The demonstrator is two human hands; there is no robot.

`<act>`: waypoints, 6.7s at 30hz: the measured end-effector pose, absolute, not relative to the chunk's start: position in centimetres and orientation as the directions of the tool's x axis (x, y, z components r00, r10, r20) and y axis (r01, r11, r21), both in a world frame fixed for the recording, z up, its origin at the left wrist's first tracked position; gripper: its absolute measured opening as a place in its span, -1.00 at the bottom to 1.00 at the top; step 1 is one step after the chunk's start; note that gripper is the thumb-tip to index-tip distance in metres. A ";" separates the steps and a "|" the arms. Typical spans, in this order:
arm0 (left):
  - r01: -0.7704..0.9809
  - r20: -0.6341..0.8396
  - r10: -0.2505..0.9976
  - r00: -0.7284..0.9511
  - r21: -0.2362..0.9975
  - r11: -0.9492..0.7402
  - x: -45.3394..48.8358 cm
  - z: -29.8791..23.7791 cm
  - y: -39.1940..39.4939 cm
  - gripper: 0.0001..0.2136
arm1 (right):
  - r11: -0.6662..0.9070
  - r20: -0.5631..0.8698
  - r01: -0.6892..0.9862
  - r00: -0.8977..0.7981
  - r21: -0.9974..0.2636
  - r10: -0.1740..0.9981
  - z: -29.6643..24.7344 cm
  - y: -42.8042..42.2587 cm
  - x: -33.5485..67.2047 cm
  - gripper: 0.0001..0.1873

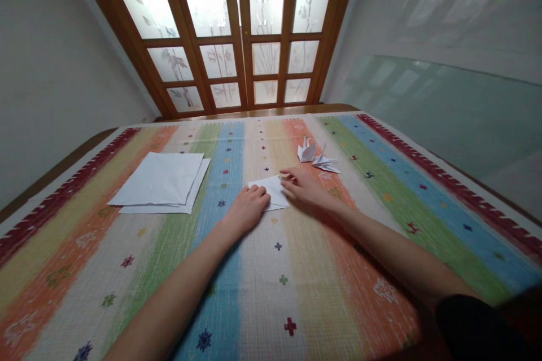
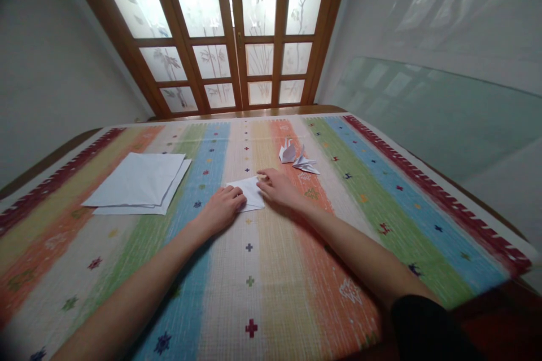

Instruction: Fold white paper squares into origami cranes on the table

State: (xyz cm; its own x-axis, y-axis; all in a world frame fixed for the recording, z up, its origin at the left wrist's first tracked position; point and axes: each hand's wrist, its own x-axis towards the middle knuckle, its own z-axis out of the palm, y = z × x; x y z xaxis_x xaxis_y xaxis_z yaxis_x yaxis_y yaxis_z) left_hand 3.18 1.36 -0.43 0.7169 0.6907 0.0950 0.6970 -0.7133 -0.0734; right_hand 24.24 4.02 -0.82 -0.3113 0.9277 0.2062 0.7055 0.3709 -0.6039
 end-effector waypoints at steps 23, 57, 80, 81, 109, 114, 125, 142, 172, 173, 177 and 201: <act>0.698 0.078 0.697 0.713 0.012 -0.716 -0.4 -1.3 -0.2 -0.63 | 0.139 -0.153 0.624 -0.390 -0.769 0.908 -0.6 1.8 22.8 -0.69; 0.767 -0.015 0.768 0.640 0.076 -0.637 -0.1 -2.0 -0.7 -0.51 | 0.338 -0.032 0.919 -0.351 -0.204 0.936 0.3 1.4 20.3 -0.69; 0.626 -0.089 0.620 0.780 0.068 -0.777 -0.2 -1.7 -1.1 -0.53 | 0.310 0.096 0.932 -0.296 -0.189 0.950 -1.6 2.2 21.5 -0.72; 0.625 -0.094 0.619 0.780 0.077 -0.777 -0.2 -1.7 -1.1 -0.53 | 0.305 0.097 0.927 -0.291 -0.218 0.952 -1.6 2.2 21.5 -0.72; 0.697 0.062 0.742 0.667 0.300 -0.651 -0.6 -2.9 -0.8 -0.52 | 0.652 0.016 0.727 -0.665 -0.213 0.747 -1.3 -4.8 21.7 -0.07; 0.718 0.039 0.763 0.645 0.313 -0.622 -0.5 -2.6 -0.9 -0.49 | 0.676 -0.024 0.695 -0.702 -0.246 0.712 -0.8 -4.8 21.7 -0.15; 0.720 0.217 0.769 0.601 0.273 -0.639 -0.5 -2.7 -1.7 -0.48 | 0.492 0.216 0.667 -0.456 -0.560 0.864 -1.7 -2.1 23.1 -0.25; 0.735 0.366 0.749 0.552 0.211 -0.645 -0.4 -2.7 -1.8 -0.84 | 0.690 0.329 0.593 -0.609 -0.415 0.722 -2.6 0.6 21.6 -0.49; 0.755 0.487 0.657 0.576 -0.008 -0.656 -0.9 -2.6 -1.6 -0.91 | 0.819 0.552 0.529 -0.624 -0.222 0.553 -3.9 2.3 24.5 -0.82; 0.754 0.490 0.650 0.581 -0.022 -0.657 -0.9 -2.4 -1.6 -0.91 | 0.799 0.541 0.556 -0.610 -0.228 0.579 -3.7 2.1 24.6 -0.81; 0.753 0.454 0.648 0.612 -0.082 -0.653 -0.6 -2.0 -1.8 -0.90 | 0.758 0.483 0.587 -0.595 -0.285 0.642 -3.3 1.1 24.4 -0.73; 0.847 0.463 0.744 0.482 -0.030 -0.530 -0.2 -2.1 -2.4 -0.86 | 0.797 0.695 0.496 -0.436 -0.345 0.572 -2.4 -1.2 22.0 -0.93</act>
